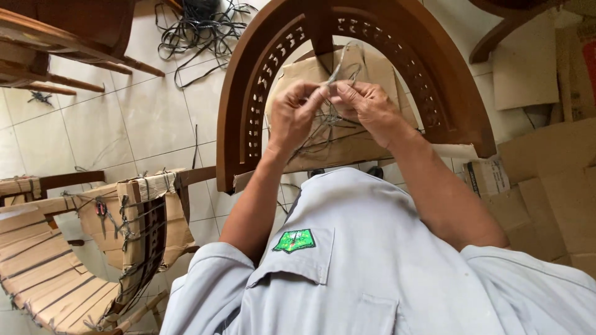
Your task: Wrapping a wooden chair seat with cardboard and securing it with black string
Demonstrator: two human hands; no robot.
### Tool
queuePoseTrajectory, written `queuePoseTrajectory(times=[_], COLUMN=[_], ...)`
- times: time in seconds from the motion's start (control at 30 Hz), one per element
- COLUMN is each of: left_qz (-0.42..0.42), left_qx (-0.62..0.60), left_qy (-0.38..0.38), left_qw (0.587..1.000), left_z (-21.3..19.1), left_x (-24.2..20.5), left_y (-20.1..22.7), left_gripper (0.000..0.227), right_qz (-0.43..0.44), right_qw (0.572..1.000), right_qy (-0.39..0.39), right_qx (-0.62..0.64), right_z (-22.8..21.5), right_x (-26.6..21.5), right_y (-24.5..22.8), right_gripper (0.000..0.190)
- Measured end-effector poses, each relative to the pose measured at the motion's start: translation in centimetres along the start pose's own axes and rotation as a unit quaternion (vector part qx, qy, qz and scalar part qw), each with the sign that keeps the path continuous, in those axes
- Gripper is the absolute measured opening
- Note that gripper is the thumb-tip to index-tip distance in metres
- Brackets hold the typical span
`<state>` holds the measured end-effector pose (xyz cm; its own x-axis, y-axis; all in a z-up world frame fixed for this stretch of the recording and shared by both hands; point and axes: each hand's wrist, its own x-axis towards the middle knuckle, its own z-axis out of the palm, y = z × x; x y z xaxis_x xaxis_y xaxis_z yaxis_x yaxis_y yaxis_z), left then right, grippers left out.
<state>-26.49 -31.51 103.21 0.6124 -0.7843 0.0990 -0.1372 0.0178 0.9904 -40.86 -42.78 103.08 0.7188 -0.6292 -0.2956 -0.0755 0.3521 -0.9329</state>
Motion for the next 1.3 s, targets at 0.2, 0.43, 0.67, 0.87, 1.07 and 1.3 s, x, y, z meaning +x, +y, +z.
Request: queuePoseTrajectory(times=[0.2, 0.43, 0.67, 0.87, 1.07, 1.3], left_qz=[0.097, 0.186, 0.072, -0.122, -0.24, -0.296], left_qx=[0.062, 0.154, -0.166, -0.411, -0.416, -0.31], left_qy=[-0.001, -0.137, 0.032, 0.051, -0.001, -0.014], left_qw=[0.993, 0.961, 0.983, 0.902, 0.877, 0.903], left_z=[-4.9, -4.2, -4.9, -4.5, -2.5, 0.2], left_x=[2.5, 3.3, 2.9, 1.3, 0.3, -0.8], left_y=[1.7, 4.2, 2.9, -1.9, -6.1, -11.0], left_gripper=[0.008, 0.006, 0.013, 0.02, 0.013, 0.013], right_qz=[-0.087, -0.333, -0.041, -0.086, -0.076, -0.034], right_qw=[0.915, 0.892, 0.989, 0.994, 0.976, 0.964], right_qy=[0.046, -0.134, -0.142, -0.029, 0.158, 0.164], right_qx=[-0.392, -0.276, 0.023, -0.068, -0.13, -0.209], right_z=[-4.1, 2.5, 2.6, 0.9, -0.5, -2.2], right_x=[0.0, 0.3, -0.1, -3.4, -5.3, -9.2], right_y=[-2.3, -6.8, 0.0, 2.7, 9.5, 12.2], right_gripper=[0.035, 0.072, 0.023, 0.046, 0.013, 0.023])
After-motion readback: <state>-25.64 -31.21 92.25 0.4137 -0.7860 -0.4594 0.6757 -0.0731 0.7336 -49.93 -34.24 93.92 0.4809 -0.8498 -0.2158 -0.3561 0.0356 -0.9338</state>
